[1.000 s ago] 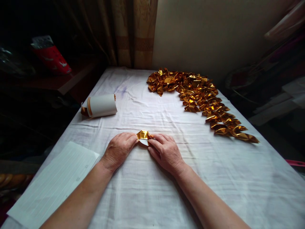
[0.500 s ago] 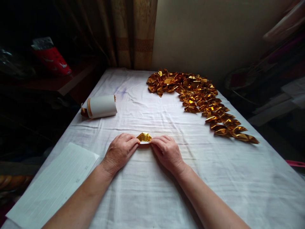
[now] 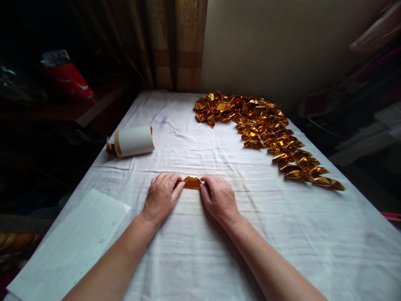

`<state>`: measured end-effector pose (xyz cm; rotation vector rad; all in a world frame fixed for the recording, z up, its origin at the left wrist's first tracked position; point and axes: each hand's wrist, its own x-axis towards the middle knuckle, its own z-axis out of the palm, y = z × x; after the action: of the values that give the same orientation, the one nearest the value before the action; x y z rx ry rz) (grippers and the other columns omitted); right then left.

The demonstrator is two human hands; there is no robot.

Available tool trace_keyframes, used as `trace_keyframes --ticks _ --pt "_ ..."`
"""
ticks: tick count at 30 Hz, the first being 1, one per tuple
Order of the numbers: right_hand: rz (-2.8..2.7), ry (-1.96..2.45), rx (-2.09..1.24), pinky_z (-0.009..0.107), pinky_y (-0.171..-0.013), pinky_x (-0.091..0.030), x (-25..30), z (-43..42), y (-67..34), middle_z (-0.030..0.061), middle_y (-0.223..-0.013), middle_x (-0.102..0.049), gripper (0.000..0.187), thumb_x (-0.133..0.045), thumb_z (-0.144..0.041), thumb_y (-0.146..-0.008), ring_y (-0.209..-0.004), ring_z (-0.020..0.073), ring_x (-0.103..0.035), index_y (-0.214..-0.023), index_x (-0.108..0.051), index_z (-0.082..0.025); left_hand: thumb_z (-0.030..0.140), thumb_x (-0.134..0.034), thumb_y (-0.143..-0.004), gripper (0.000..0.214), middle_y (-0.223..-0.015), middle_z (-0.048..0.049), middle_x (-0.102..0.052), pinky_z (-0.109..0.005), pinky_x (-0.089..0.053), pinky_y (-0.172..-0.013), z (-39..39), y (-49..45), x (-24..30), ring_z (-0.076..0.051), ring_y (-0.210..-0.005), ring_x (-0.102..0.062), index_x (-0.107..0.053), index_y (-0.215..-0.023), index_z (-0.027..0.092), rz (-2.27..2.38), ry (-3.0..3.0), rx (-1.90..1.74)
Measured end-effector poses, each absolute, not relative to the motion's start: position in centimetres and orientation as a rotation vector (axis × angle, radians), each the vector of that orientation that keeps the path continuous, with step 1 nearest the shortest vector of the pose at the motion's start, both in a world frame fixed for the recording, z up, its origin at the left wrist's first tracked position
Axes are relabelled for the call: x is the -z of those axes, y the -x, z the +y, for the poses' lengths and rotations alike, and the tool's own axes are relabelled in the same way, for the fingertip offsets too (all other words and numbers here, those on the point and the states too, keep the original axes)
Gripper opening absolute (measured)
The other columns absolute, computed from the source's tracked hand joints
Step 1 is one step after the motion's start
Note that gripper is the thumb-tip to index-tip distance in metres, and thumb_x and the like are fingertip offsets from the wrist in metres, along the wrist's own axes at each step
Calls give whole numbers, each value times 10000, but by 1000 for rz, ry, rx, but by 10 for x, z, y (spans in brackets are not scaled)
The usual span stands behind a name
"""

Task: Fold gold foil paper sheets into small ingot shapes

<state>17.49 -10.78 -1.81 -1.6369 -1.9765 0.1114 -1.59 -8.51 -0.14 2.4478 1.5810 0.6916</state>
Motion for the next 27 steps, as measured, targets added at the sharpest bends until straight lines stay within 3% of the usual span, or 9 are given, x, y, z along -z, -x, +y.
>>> trace_keyframes --ticks 15,17,19,22,24,27 --pt "-2001 1755 -87 309 -698 -392 19 -106 -174 54 -830 -642 197 -445 -153 -935 -779 210 -569 -898 -633 -200 245 -539 -926 71 -868 -18 -672 -349 -379 -777 -84 10 2 -221 -851 -573 -589 -881 221 1726 -2452 -558" --pt "-1974 1695 -69 312 -760 -425 18 -108 -175 75 -919 -675 248 -411 -140 -937 -854 212 -593 -957 -653 -188 243 -542 -923 70 -866 -15 -672 -349 -378 -774 -84 10 2 -219 -848 -572 -588 -874 222 1727 -2447 -561" --pt "-2027 1582 -30 337 -909 -424 16 -112 -174 101 -1135 -679 304 -394 -164 -955 -1057 223 -587 -1119 -650 -175 244 -544 -922 71 -870 -14 -671 -351 -378 -777 -83 10 3 -219 -851 -572 -587 -870 222 1723 -2451 -571" --pt "-2292 1428 -49 426 -1147 -250 12 -117 -168 83 -1449 -518 417 -415 -280 -986 -1376 244 -391 -1379 -521 -187 244 -548 -924 70 -881 -17 -670 -353 -379 -786 -83 10 5 -221 -863 -573 -585 -871 218 1716 -2454 -576" --pt "-2439 1430 -134 465 -1200 -144 10 -117 -164 69 -1530 -416 500 -426 -367 -990 -1448 246 -291 -1459 -432 -196 236 -550 -922 64 -890 -18 -670 -353 -383 -790 -83 10 5 -221 -870 -573 -586 -874 216 1716 -2446 -576" --pt "-2518 1515 -235 498 -1212 -100 8 -116 -164 79 -1567 -333 584 -404 -455 -991 -1470 248 -248 -1507 -351 -186 221 -546 -922 65 -892 -19 -673 -355 -390 -792 -83 11 5 -221 -871 -572 -597 -882 213 1720 -2433 -578"
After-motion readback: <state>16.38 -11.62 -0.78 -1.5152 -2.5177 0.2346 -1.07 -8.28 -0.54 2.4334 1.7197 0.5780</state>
